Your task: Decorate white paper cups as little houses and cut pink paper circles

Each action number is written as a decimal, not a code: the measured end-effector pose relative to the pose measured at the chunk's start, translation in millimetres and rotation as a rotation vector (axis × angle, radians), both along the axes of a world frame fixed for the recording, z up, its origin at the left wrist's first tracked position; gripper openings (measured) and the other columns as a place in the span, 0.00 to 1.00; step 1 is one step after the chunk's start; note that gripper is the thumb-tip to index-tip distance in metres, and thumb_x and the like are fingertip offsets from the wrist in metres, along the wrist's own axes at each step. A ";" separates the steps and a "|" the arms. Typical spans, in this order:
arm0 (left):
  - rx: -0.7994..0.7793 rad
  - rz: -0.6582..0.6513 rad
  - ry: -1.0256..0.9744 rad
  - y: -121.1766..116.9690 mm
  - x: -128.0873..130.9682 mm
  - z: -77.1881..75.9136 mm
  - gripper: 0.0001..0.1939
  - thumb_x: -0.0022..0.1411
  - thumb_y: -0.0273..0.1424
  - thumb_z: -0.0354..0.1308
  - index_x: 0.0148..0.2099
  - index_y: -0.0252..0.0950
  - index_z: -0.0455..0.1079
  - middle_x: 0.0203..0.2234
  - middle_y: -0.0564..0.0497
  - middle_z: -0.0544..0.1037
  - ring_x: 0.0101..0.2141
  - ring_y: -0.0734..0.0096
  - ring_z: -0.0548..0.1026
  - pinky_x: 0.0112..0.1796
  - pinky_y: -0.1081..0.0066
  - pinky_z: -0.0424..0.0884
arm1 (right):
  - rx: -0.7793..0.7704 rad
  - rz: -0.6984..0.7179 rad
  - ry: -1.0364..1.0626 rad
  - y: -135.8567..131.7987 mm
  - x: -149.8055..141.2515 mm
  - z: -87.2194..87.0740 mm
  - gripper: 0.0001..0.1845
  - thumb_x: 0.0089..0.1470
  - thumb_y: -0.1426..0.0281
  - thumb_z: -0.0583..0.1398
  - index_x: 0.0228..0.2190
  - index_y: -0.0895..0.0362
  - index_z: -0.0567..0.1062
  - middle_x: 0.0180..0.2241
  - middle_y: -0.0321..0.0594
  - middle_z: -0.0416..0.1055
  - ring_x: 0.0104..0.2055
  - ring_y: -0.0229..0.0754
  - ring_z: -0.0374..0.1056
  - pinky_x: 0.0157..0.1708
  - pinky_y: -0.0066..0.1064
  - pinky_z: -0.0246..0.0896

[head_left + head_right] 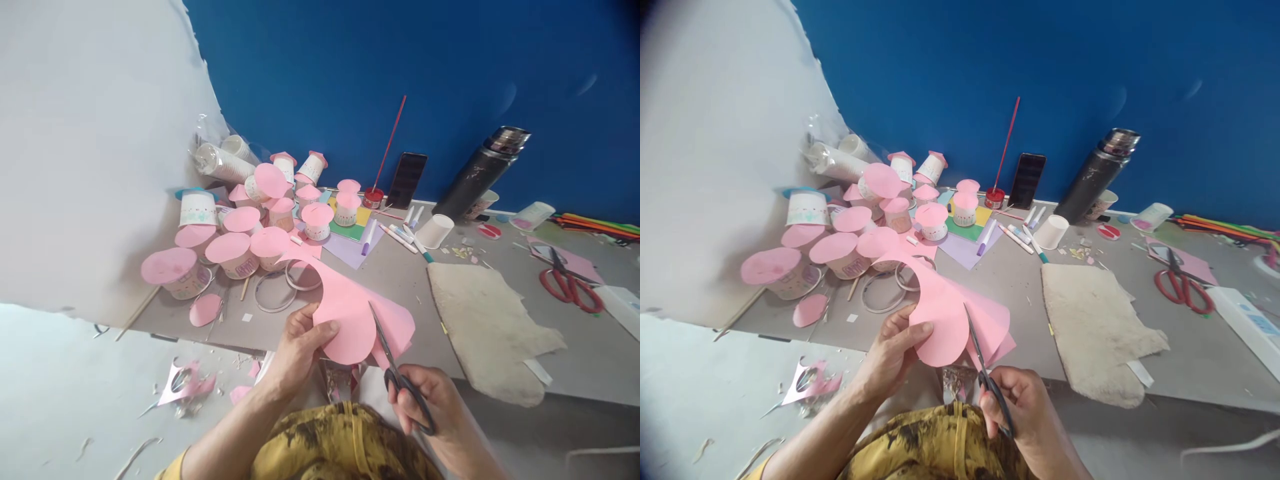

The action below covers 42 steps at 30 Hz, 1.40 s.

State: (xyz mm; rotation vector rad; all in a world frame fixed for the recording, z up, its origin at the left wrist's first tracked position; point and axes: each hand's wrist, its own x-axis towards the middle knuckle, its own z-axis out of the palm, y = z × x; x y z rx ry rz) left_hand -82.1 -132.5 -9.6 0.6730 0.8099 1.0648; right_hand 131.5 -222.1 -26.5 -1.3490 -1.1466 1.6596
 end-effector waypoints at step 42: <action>-0.029 -0.043 0.031 3.7 0.8 8.6 0.16 0.54 0.39 0.73 0.37 0.31 0.81 0.27 0.47 0.83 0.26 0.69 0.78 0.29 0.72 0.74 | -0.026 -0.036 -0.001 8.4 -12.5 6.6 0.37 0.39 0.34 0.66 0.21 0.57 0.70 0.13 0.33 0.62 0.16 0.32 0.53 0.20 0.28 0.46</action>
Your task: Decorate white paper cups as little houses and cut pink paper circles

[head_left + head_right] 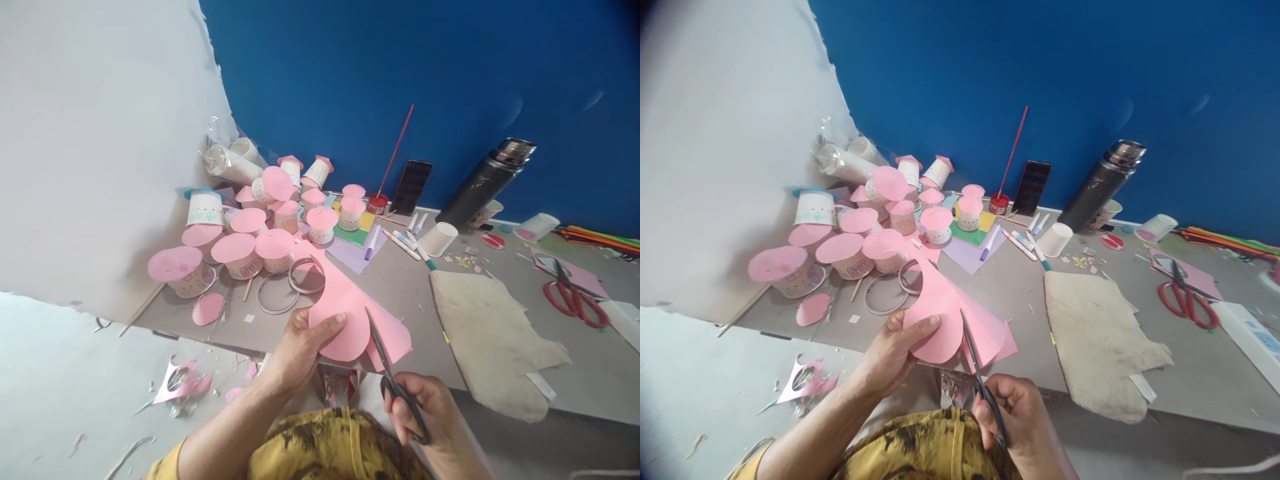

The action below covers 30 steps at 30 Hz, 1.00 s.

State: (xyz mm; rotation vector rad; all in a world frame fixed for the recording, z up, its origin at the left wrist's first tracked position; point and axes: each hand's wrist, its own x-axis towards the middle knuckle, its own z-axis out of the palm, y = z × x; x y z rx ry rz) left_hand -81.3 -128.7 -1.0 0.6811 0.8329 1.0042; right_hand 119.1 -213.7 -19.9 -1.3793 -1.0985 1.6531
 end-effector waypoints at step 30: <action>0.081 -0.212 0.113 17.7 -13.7 17.1 0.20 0.50 0.40 0.75 0.39 0.30 0.83 0.31 0.42 0.84 0.32 0.60 0.80 0.36 0.65 0.75 | 0.000 0.043 0.000 -2.6 16.7 -12.6 0.34 0.43 0.39 0.69 0.24 0.59 0.74 0.16 0.33 0.64 0.17 0.32 0.57 0.19 0.25 0.52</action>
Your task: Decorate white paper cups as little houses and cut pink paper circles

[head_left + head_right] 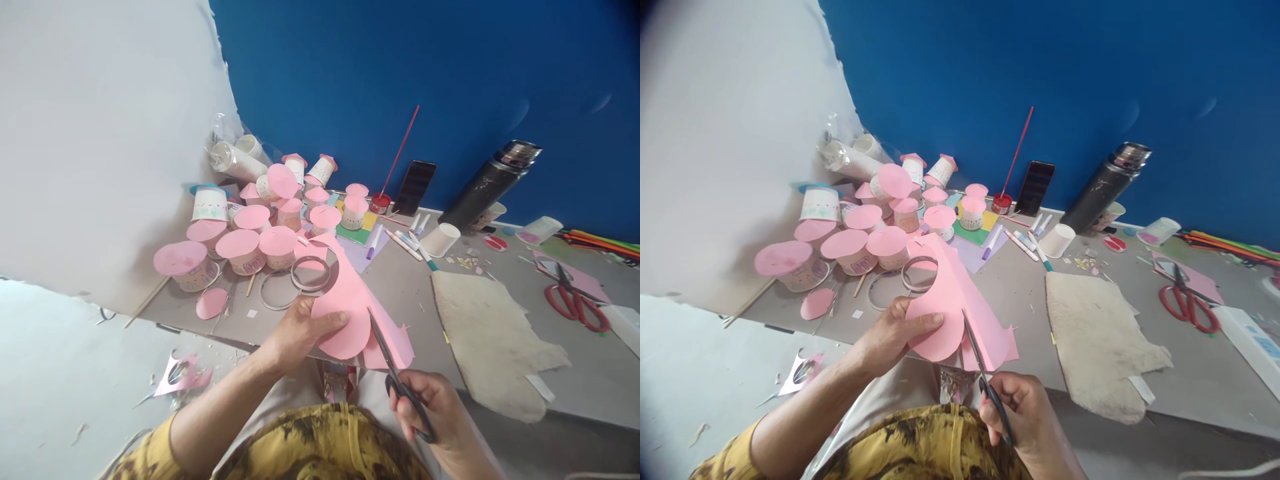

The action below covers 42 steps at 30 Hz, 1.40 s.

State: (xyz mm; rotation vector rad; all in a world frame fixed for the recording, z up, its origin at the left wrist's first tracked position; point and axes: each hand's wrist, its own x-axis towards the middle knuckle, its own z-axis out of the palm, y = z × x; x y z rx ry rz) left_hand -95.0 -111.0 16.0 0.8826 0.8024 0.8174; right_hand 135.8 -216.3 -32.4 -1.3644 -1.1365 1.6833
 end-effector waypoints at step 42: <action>0.093 -0.050 0.030 8.4 1.5 8.1 0.22 0.51 0.40 0.74 0.43 0.31 0.81 0.36 0.43 0.84 0.32 0.63 0.79 0.36 0.67 0.75 | 0.021 0.012 -0.007 5.6 3.5 6.8 0.36 0.43 0.38 0.68 0.26 0.60 0.75 0.16 0.33 0.63 0.18 0.32 0.56 0.22 0.26 0.51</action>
